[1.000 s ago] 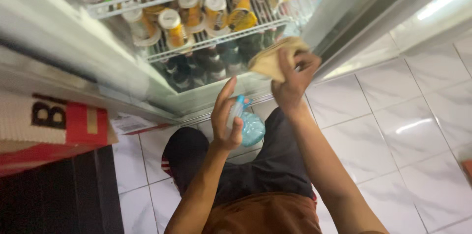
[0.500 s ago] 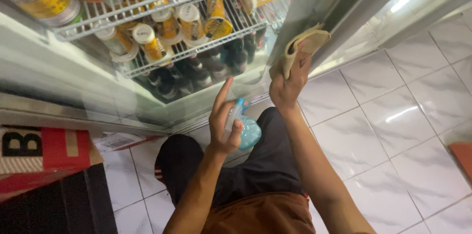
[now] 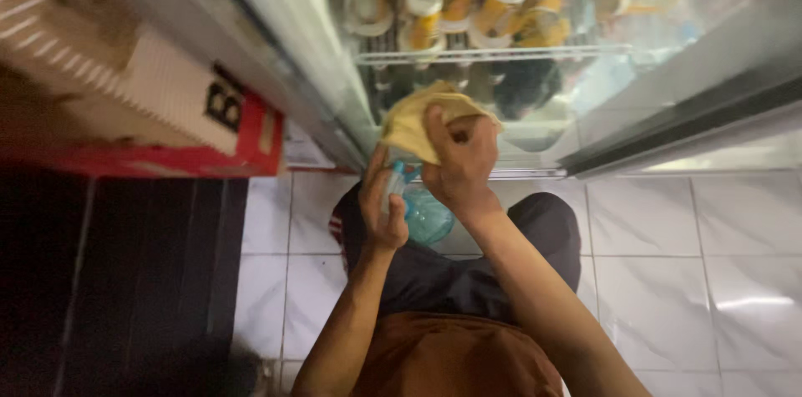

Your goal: The person cleans the glass door of a commercial refrigerator in a store. They spray a cleaning solution from a bottle onto the glass and wipe it with a cloth, moving from the top section down to the bottom. The person squats to reach the lower parts of the door.

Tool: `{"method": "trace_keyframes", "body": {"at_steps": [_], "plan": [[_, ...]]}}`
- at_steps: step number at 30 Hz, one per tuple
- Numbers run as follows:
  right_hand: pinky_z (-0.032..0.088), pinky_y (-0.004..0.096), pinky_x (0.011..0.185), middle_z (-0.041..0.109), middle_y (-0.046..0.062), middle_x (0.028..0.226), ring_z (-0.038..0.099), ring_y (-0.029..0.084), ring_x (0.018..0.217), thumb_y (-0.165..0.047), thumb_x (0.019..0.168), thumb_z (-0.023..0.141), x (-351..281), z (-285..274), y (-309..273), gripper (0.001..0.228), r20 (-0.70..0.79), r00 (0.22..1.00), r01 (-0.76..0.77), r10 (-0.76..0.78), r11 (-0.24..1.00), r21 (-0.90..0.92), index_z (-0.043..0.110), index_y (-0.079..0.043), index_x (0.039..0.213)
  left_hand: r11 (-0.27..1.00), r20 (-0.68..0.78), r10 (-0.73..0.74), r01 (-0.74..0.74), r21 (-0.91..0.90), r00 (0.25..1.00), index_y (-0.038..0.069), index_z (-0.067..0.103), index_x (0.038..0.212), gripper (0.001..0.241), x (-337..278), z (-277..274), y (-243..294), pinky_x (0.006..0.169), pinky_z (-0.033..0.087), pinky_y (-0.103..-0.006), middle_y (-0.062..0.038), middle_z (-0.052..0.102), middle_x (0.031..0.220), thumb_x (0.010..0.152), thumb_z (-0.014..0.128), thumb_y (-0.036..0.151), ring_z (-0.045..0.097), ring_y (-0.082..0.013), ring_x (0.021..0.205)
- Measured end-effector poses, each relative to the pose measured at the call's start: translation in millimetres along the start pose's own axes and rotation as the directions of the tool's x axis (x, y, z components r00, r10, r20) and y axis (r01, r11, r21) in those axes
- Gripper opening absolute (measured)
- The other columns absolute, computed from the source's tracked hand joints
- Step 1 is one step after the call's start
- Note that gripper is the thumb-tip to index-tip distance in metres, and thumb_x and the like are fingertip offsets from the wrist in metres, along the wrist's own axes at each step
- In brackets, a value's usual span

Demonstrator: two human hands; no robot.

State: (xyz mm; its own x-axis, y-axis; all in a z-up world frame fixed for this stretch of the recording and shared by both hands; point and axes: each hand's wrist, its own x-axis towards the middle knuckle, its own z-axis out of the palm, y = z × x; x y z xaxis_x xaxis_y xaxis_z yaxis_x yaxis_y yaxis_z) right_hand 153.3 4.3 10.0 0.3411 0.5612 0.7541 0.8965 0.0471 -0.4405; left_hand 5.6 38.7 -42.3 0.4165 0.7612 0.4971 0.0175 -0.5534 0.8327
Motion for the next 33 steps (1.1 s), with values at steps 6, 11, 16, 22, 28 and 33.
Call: {"method": "trace_keyframes", "body": {"at_steps": [6,11,16,22,28,33], "plan": [[0.034,0.042,0.079,0.048,0.005,0.091,0.050,0.024,0.085,-0.013,0.084,0.077,19.9,37.7,-61.8,0.057,0.120,0.975,0.192,-0.188,0.981,-0.024,0.067,-0.022,0.139,0.999,-0.158,-0.009,0.015,0.036,0.987,-0.012,0.051,0.141,0.082,-8.2,-49.0,-15.1,0.122,0.039,-0.0475,-0.030,0.046,0.156,0.111,0.034,0.062,0.048,-0.0432,0.147],[0.030,0.041,0.079,0.046,0.003,0.089,0.050,0.021,0.083,-0.020,0.083,0.078,5.7,46.6,-55.3,0.061,0.235,0.942,0.262,-0.240,0.963,-0.067,0.067,-0.026,0.142,0.999,-0.202,-0.041,0.035,-0.032,0.978,-0.010,0.055,0.133,0.078,-11.5,-59.6,-18.0,0.109,0.047,-0.0427,-0.026,0.055,0.140,0.109,0.038,0.062,0.058,-0.0372,0.128],[0.029,0.040,0.086,0.049,-0.004,0.092,0.050,0.013,0.086,-0.010,0.082,0.078,-26.2,40.4,-18.5,0.065,0.246,0.940,0.285,-0.235,0.939,-0.191,0.068,-0.034,0.142,0.997,-0.111,-0.073,0.068,-0.048,0.991,-0.005,0.064,0.115,0.073,-17.5,-55.2,-15.0,0.098,0.052,-0.0398,-0.022,0.061,0.128,0.105,0.040,0.064,0.064,-0.0325,0.113],[0.030,0.043,0.088,0.052,-0.005,0.090,0.053,0.018,0.089,-0.005,0.069,0.077,-54.6,16.0,29.9,0.072,0.226,0.974,0.068,-0.020,0.976,-0.208,0.070,-0.030,0.136,0.997,0.017,0.035,-0.034,-0.065,0.999,-0.005,0.064,0.121,0.074,-8.5,-12.8,-5.4,0.121,0.040,-0.0475,-0.031,0.048,0.153,0.109,0.037,0.063,0.050,-0.0427,0.145],[0.034,0.045,0.087,0.057,0.008,0.099,0.054,0.025,0.093,-0.008,0.080,0.079,-73.2,-31.9,90.8,0.055,-0.077,0.994,-0.092,0.077,0.973,-0.213,0.062,-0.004,0.132,0.974,0.190,0.032,0.012,-0.226,0.981,-0.002,0.067,0.116,0.071,-0.5,46.5,11.6,0.125,0.038,-0.0527,-0.031,0.043,0.158,0.108,0.040,0.063,0.046,-0.0433,0.150],[0.047,0.044,0.078,0.057,0.018,0.100,0.057,0.033,0.090,0.006,0.082,0.060,-78.8,-83.0,142.3,0.054,-0.264,0.899,-0.407,0.350,0.890,-0.206,0.059,0.006,0.137,0.955,0.332,0.087,0.016,-0.297,0.939,-0.003,0.068,0.116,0.072,8.2,96.2,25.7,0.126,0.034,-0.0551,-0.032,0.037,0.162,0.108,0.041,0.063,0.039,-0.0440,0.154]]}}
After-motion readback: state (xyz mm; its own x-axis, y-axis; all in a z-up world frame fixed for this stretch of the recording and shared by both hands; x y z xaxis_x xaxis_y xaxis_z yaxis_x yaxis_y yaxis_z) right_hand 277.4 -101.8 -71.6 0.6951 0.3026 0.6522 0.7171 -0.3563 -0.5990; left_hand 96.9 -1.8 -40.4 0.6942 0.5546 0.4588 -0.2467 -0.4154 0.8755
